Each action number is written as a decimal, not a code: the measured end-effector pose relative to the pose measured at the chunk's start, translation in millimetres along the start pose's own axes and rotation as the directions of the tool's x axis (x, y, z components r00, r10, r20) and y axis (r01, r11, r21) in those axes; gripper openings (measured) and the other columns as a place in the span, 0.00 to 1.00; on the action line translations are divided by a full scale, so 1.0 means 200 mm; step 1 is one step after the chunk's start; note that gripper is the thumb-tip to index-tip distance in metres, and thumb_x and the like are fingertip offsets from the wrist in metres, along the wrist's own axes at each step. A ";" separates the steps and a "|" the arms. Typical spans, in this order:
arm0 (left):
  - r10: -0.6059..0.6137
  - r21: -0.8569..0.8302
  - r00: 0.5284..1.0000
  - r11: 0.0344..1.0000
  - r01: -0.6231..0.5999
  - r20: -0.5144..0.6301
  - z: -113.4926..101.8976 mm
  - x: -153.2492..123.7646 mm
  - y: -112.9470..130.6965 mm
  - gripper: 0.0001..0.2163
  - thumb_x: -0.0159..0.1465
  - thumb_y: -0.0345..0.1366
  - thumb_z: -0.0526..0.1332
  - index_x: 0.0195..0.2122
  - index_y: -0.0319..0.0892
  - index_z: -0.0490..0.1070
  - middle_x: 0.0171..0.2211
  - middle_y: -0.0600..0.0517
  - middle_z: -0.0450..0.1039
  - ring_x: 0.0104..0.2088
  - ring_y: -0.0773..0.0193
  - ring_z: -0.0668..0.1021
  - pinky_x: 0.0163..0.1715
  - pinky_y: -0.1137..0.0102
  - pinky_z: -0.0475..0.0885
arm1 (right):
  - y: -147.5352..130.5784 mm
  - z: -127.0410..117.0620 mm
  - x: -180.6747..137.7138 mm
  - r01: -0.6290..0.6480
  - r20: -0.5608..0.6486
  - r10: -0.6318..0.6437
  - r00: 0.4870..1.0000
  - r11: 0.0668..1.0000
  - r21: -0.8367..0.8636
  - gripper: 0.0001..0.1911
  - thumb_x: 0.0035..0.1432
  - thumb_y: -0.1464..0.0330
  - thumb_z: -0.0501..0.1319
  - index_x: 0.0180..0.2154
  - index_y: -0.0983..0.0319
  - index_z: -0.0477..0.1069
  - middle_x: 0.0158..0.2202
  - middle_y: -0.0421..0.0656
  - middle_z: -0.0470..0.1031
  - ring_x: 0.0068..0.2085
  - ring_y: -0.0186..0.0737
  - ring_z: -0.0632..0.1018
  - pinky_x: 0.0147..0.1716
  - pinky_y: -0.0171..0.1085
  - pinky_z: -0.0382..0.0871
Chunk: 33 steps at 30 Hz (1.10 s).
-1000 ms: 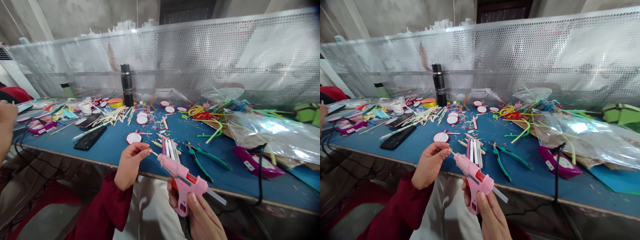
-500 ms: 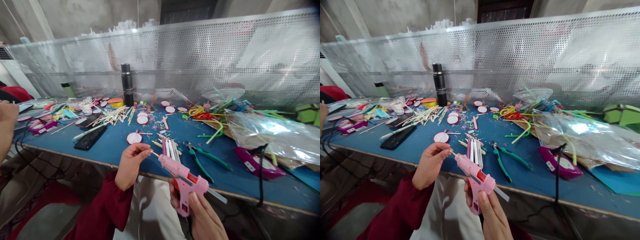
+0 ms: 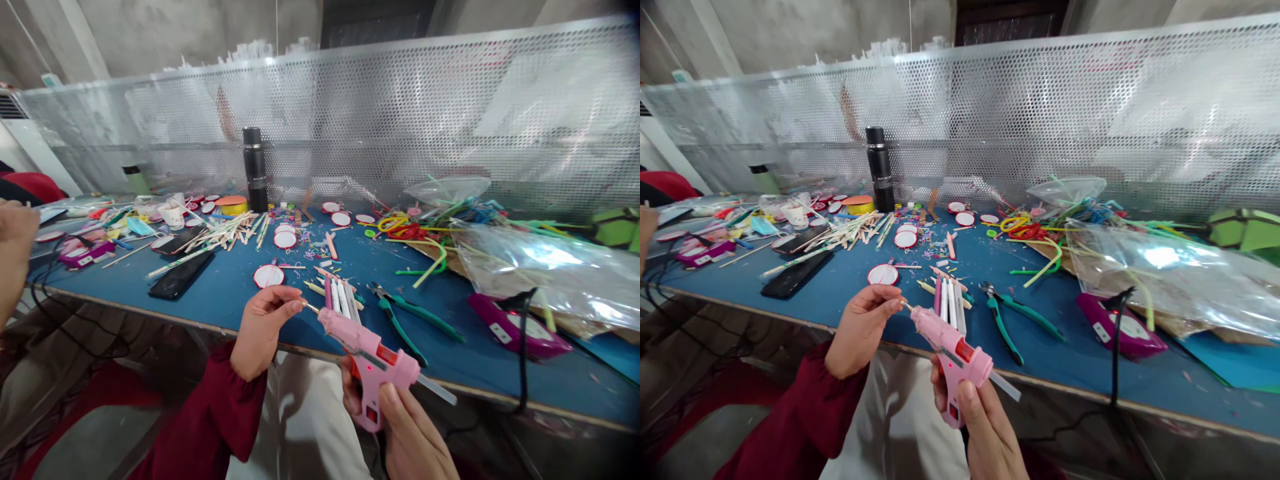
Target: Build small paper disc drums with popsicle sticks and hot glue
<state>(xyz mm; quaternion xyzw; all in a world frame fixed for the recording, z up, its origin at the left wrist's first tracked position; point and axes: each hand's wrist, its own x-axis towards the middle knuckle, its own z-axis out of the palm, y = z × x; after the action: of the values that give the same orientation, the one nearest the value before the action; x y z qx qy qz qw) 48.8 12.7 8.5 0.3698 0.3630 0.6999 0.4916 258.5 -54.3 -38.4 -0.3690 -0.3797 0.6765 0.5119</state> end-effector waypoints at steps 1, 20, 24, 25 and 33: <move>0.000 -0.002 1.000 1.000 0.000 0.004 0.00 0.00 0.00 0.11 0.49 0.35 0.77 0.33 0.42 0.82 0.29 0.54 0.81 0.32 0.70 0.80 0.37 0.76 0.73 | 0.00 0.00 0.00 0.006 0.004 -0.006 1.000 1.000 -0.004 0.24 0.59 0.51 0.65 0.49 0.62 0.79 0.44 0.52 0.80 0.39 0.47 0.78 0.44 0.45 0.73; 0.005 0.001 1.000 1.000 -0.005 0.015 -0.01 0.00 -0.01 0.11 0.50 0.35 0.77 0.34 0.43 0.82 0.30 0.54 0.81 0.33 0.71 0.79 0.38 0.76 0.72 | -0.05 0.06 -0.01 0.030 -0.133 -0.033 0.991 0.999 -0.023 0.26 0.49 0.50 0.72 0.42 0.62 0.82 0.37 0.51 0.83 0.34 0.47 0.81 0.37 0.43 0.79; 0.001 -0.002 1.000 1.000 -0.001 0.003 0.00 0.00 -0.01 0.11 0.50 0.35 0.77 0.33 0.42 0.82 0.30 0.54 0.81 0.33 0.70 0.79 0.38 0.76 0.72 | -0.04 0.05 -0.01 -0.003 -0.141 0.000 0.990 1.000 -0.020 0.27 0.49 0.50 0.72 0.43 0.63 0.82 0.38 0.52 0.83 0.36 0.49 0.82 0.39 0.44 0.79; 0.002 -0.004 1.000 1.000 -0.002 0.001 0.00 0.00 -0.01 0.11 0.50 0.35 0.77 0.33 0.42 0.82 0.29 0.54 0.81 0.33 0.70 0.79 0.38 0.76 0.72 | -0.04 0.05 -0.01 -0.013 -0.150 0.010 0.989 1.000 -0.015 0.27 0.49 0.49 0.72 0.43 0.63 0.82 0.39 0.52 0.83 0.38 0.50 0.82 0.41 0.44 0.80; 0.003 0.005 1.000 1.000 -0.003 -0.003 0.00 0.00 -0.01 0.11 0.49 0.35 0.77 0.33 0.41 0.82 0.29 0.53 0.81 0.32 0.69 0.79 0.37 0.74 0.72 | -0.02 0.03 -0.01 0.022 -0.138 -0.025 0.990 0.999 -0.024 0.27 0.50 0.49 0.71 0.43 0.63 0.82 0.38 0.51 0.83 0.37 0.48 0.82 0.40 0.41 0.80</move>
<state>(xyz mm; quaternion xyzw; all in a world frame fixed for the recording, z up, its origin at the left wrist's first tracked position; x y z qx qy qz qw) 50.2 13.5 7.2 0.3706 0.3648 0.7002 0.4892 254.7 -55.9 -31.1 -0.4160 -0.3553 0.6389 0.5408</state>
